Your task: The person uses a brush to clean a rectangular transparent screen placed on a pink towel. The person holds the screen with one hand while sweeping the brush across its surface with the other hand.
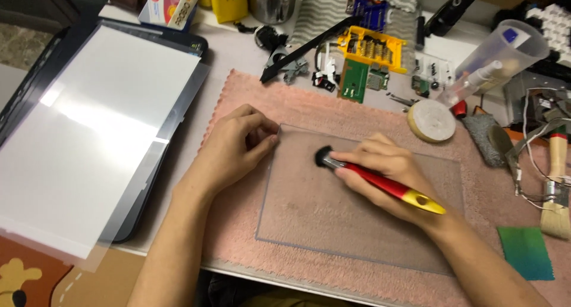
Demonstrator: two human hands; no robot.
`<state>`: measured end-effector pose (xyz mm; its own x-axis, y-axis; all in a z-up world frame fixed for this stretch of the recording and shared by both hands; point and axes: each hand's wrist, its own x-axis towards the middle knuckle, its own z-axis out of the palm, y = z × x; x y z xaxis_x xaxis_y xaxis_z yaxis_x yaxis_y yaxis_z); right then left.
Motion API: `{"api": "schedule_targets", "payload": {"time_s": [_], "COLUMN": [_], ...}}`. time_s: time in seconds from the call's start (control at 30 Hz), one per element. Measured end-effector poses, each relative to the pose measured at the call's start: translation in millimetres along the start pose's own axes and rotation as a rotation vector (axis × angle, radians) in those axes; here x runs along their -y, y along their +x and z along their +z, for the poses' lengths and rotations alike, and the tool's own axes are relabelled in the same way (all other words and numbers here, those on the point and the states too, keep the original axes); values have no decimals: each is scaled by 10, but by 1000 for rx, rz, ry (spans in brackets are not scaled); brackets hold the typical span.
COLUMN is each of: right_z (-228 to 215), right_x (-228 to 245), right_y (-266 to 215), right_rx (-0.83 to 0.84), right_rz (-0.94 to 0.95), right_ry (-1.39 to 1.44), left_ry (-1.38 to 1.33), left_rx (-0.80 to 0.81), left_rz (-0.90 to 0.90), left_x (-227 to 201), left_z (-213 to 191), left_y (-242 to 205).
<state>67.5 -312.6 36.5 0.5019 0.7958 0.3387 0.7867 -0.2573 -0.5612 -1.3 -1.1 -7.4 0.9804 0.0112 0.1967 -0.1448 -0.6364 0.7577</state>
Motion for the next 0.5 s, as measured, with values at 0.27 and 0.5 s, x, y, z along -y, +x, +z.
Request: {"api": "schedule_targets", "payload": {"time_s": [0.27,0.5], "right_z": [51,15], "right_x": [88,-281], "right_y": [-103,37], "right_rx": [95,-15], "right_rz": [6,145], "right_ry": [109,81], "left_ry": [-9,9], "left_rx": [17,-1], "left_rz": [-33,-70], "left_x": [-17,-66], "left_z": [6,4], "left_y": [11,25]}}
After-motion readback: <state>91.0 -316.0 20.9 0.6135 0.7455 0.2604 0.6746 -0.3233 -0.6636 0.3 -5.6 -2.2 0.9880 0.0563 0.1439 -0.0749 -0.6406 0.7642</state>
